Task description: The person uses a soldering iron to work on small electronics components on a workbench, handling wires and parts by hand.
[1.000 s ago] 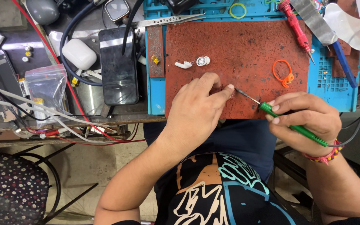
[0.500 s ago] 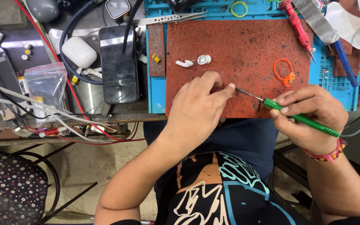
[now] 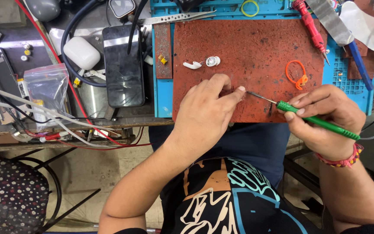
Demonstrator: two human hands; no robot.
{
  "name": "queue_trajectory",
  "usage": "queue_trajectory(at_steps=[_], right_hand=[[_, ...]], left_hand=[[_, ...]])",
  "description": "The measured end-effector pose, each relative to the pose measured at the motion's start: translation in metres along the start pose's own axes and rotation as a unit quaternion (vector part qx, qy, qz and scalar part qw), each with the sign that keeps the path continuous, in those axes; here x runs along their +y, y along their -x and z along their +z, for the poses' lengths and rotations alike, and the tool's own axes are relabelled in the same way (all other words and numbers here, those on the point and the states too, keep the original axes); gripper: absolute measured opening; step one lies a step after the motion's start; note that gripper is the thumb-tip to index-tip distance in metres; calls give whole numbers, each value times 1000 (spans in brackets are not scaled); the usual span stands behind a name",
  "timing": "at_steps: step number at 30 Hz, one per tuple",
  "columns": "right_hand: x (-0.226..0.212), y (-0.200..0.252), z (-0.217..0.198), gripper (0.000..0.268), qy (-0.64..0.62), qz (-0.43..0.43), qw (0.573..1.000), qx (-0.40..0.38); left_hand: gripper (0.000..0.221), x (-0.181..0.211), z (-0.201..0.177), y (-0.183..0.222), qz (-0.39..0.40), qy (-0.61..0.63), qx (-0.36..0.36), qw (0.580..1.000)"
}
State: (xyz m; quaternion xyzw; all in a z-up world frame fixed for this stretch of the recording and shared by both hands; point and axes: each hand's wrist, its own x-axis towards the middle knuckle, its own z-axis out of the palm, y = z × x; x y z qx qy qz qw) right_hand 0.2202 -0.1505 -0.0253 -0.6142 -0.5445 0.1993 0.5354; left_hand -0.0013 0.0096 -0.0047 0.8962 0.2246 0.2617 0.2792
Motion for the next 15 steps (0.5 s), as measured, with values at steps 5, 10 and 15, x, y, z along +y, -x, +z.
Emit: queue_trajectory(at_steps=[5, 10, 15], right_hand=[[-4, -6, 2, 21, -96, 39, 994, 36], [-10, -51, 7, 23, -276, 120, 949, 89], [-3, -101, 36, 17, -367, 148, 918, -39]], left_hand=[[21, 1, 1, 1, 0, 4, 8, 1000], [25, 5, 3, 4, -7, -20, 23, 1000], [28, 5, 4, 6, -17, -21, 25, 999]])
